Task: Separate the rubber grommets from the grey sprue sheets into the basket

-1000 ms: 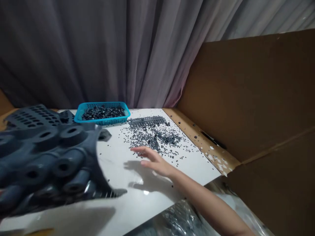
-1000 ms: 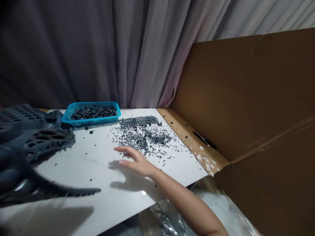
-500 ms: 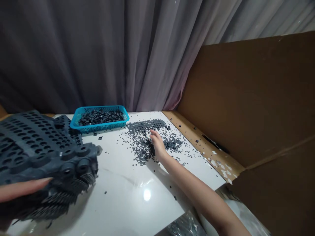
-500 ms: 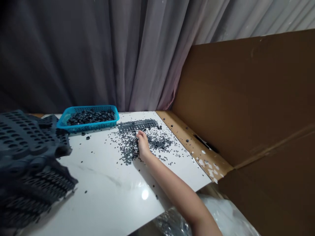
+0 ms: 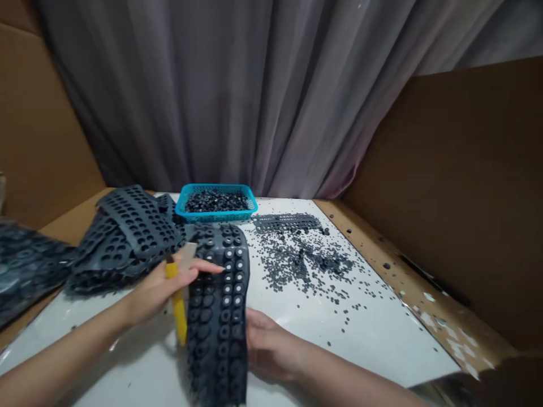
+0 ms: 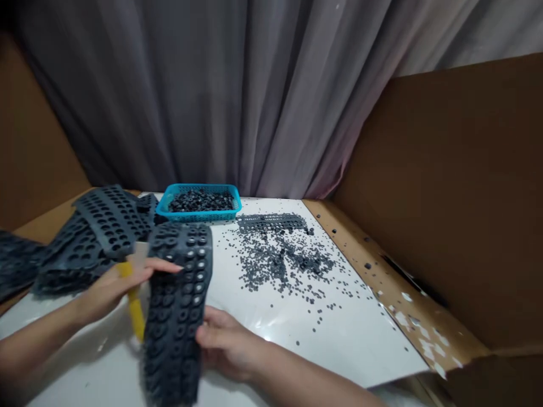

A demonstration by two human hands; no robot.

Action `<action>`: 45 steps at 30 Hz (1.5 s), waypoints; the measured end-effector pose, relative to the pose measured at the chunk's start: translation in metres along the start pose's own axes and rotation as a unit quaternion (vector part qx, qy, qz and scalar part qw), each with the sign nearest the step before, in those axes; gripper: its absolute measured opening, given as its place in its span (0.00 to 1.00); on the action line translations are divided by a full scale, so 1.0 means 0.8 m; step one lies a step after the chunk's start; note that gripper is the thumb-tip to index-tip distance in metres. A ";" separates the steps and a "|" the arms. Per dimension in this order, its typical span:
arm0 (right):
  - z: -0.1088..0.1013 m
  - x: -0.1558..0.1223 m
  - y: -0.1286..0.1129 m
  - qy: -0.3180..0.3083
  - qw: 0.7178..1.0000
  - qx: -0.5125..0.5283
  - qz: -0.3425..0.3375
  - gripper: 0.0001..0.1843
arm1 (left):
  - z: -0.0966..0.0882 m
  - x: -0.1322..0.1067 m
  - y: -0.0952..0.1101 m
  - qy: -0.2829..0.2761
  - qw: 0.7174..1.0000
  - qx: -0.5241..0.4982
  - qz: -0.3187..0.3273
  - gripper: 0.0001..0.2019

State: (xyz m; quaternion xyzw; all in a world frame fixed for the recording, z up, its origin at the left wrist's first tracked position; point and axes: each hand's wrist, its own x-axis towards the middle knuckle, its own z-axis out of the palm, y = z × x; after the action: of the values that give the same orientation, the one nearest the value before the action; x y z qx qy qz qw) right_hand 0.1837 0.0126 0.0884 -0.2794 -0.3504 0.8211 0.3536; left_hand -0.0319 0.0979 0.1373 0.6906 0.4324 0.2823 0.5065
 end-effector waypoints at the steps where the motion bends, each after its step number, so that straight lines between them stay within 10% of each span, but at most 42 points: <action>1: -0.002 0.003 0.008 0.033 0.999 0.017 -0.002 0.36 | 0.003 0.014 -0.009 -0.030 0.999 -0.017 -0.019 0.22; 5: -0.011 0.013 0.028 0.179 0.982 0.012 0.066 0.24 | 0.004 0.056 -0.049 -0.043 0.986 -0.130 -0.096 0.22; 12: 0.001 -0.007 0.016 0.146 0.947 -0.174 0.225 0.22 | -0.035 0.088 -0.039 -0.097 0.981 -0.101 -0.137 0.22; 19: -0.010 -0.014 -0.066 0.245 0.666 -0.702 -0.062 0.15 | -0.029 0.067 -0.004 -0.002 0.967 0.249 -0.056 0.25; 23: 0.002 0.037 -0.084 0.225 0.734 -0.604 -0.215 0.18 | -0.009 0.054 0.011 -0.004 0.966 0.260 -0.010 0.25; 28: -0.006 0.103 -0.084 0.178 0.849 -0.412 -0.278 0.14 | 0.010 0.055 0.026 -0.174 0.973 0.151 0.015 0.21; 31: -0.040 0.106 -0.100 0.287 0.822 -0.429 -0.241 0.15 | 0.026 0.077 0.021 -0.210 0.975 0.041 -0.054 0.24; 34: -0.087 0.093 -0.118 0.349 0.786 -0.475 -0.189 0.13 | 0.054 0.120 0.010 -0.087 0.984 -0.062 -0.146 0.25; 40: -0.150 0.086 -0.122 0.410 0.691 -0.577 -0.143 0.09 | 0.101 0.214 0.001 -0.062 0.984 0.042 -0.164 0.27; 45: -0.136 0.076 -0.110 0.414 0.628 -0.622 -0.219 0.13 | 0.090 0.221 0.000 -0.033 0.968 0.209 -0.134 0.30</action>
State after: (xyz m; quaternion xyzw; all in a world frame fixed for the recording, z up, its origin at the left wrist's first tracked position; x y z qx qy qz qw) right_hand 0.2582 0.1451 0.0787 -0.6585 -0.6454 0.1044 0.3726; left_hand 0.1098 0.2213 0.1051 0.7260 0.5533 0.0917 0.3980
